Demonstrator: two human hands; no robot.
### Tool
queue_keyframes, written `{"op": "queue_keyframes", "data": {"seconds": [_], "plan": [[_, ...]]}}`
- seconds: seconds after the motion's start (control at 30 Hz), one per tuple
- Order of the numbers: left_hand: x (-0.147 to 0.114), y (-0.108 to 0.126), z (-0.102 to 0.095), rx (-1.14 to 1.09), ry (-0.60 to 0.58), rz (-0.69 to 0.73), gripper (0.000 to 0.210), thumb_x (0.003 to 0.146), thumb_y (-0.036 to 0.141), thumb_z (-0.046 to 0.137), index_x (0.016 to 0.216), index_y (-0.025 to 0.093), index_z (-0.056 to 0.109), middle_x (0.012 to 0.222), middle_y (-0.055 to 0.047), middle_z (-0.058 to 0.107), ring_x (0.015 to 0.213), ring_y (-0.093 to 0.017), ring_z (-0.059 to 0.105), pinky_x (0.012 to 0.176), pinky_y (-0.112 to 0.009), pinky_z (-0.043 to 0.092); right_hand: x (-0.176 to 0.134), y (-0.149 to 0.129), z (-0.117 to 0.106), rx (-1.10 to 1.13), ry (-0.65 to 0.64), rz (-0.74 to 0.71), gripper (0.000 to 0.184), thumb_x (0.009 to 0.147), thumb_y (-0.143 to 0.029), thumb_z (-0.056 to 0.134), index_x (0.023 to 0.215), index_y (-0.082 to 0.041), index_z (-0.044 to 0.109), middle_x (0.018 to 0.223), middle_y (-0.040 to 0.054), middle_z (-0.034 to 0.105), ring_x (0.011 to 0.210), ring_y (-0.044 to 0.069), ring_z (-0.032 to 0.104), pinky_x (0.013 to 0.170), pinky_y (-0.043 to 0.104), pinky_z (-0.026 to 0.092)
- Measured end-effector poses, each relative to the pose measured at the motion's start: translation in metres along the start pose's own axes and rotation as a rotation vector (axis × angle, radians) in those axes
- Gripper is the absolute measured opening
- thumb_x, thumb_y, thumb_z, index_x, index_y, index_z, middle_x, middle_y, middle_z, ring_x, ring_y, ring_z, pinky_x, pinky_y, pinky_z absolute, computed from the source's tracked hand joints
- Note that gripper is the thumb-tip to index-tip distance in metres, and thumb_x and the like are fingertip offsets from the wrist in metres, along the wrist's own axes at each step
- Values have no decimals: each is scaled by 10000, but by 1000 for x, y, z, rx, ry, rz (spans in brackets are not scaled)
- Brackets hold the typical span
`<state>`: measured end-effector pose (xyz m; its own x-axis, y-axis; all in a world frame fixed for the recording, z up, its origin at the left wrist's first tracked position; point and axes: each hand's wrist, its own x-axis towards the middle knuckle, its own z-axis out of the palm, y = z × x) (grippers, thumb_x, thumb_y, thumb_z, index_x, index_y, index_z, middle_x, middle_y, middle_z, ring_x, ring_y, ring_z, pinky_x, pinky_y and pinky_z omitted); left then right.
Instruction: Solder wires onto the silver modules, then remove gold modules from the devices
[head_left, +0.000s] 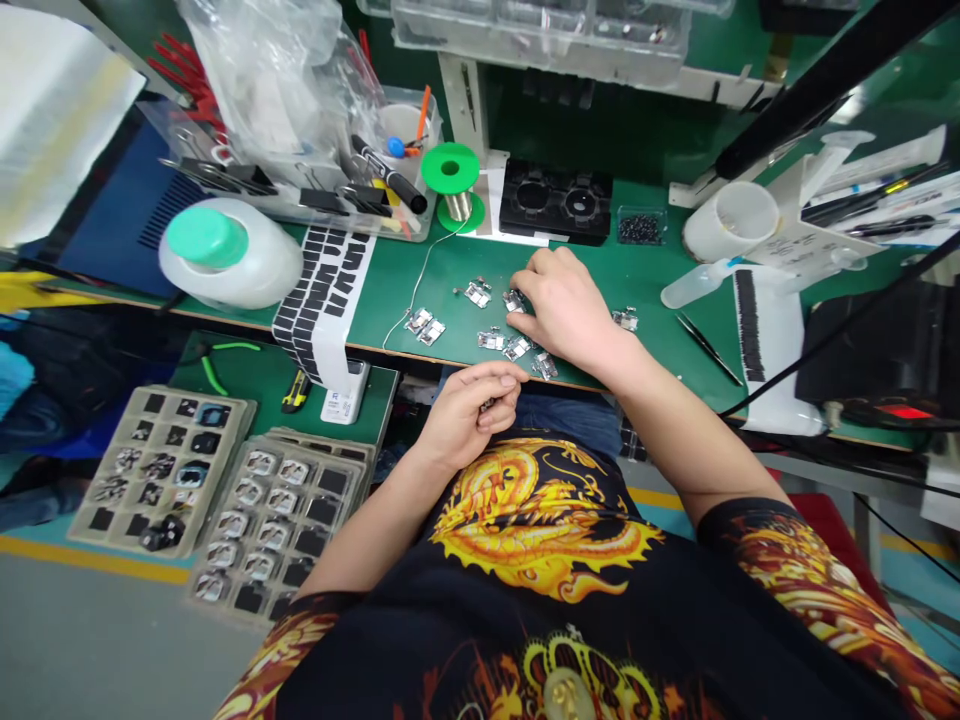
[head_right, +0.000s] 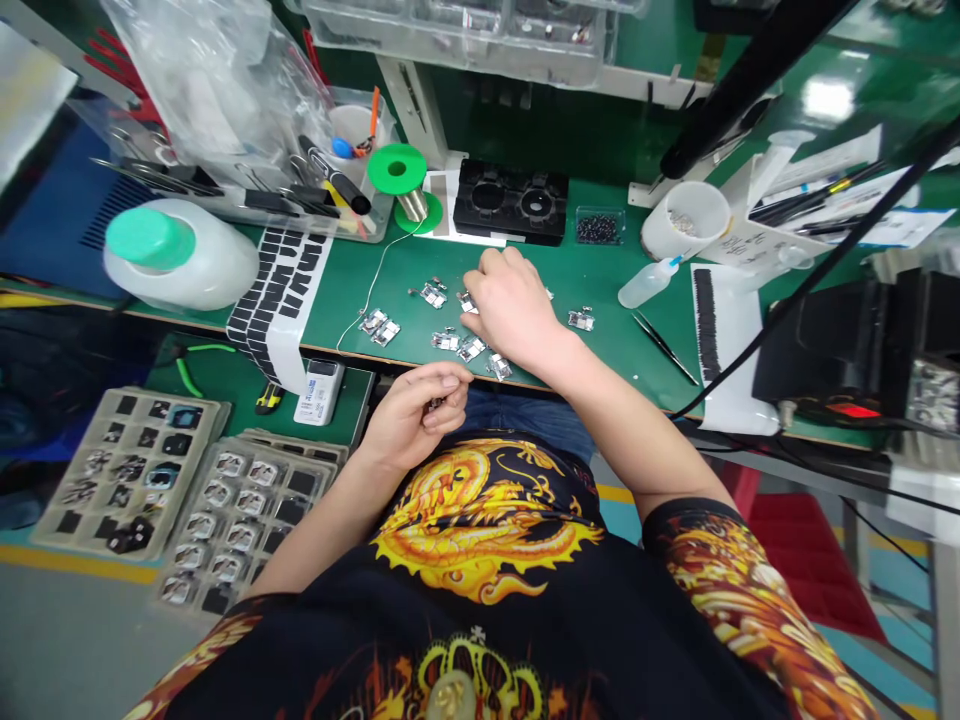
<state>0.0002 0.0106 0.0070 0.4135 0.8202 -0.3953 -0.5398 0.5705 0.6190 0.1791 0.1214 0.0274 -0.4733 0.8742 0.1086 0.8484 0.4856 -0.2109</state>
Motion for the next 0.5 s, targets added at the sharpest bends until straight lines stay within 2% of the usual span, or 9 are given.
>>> {"op": "queue_keyframes", "data": {"seconds": [0.13, 0.27, 0.37, 0.43, 0.5], "plan": [[-1, 5, -3, 6, 1, 23, 169, 818, 241, 904, 947, 143, 856, 666, 21, 582, 441, 7, 298, 446, -154, 184, 0, -1, 0, 107, 14, -7, 222, 948, -172, 673, 1166, -208, 692, 1122, 96, 732, 1112, 318, 589, 988, 470, 422], [-3, 8, -4, 62, 51, 117, 185, 849, 278, 921, 973, 159, 856, 647, 36, 547, 456, 3, 291, 458, -153, 195, -9, -3, -14, 213, 60, -27, 172, 958, -139, 593, 1046, -238, 704, 1050, 45, 769, 1101, 283, 635, 1037, 474, 402], [-5, 8, -3, 96, 81, 180, 186, 853, 299, 941, 941, 169, 840, 584, 69, 449, 459, -7, 270, 463, -160, 197, -30, -5, -29, 436, 138, 1, 195, 956, -175, 607, 1096, -243, 723, 1078, 31, 776, 1046, 231, 685, 985, 409, 486], [-6, 8, -3, 114, 103, 221, 188, 862, 313, 940, 917, 174, 826, 579, 74, 428, 464, -13, 268, 463, -166, 199, -48, -8, -36, 623, 140, 45, 254, 923, -182, 644, 1158, -238, 726, 1055, 17, 784, 941, 191, 712, 887, 349, 547], [-5, 8, -2, 136, 118, 248, 197, 870, 331, 934, 910, 174, 821, 581, 72, 426, 469, -18, 267, 462, -172, 198, -66, -12, -39, 747, 116, 86, 239, 905, -195, 681, 1134, -230, 740, 1007, 5, 794, 846, 163, 721, 823, 314, 580]]}}
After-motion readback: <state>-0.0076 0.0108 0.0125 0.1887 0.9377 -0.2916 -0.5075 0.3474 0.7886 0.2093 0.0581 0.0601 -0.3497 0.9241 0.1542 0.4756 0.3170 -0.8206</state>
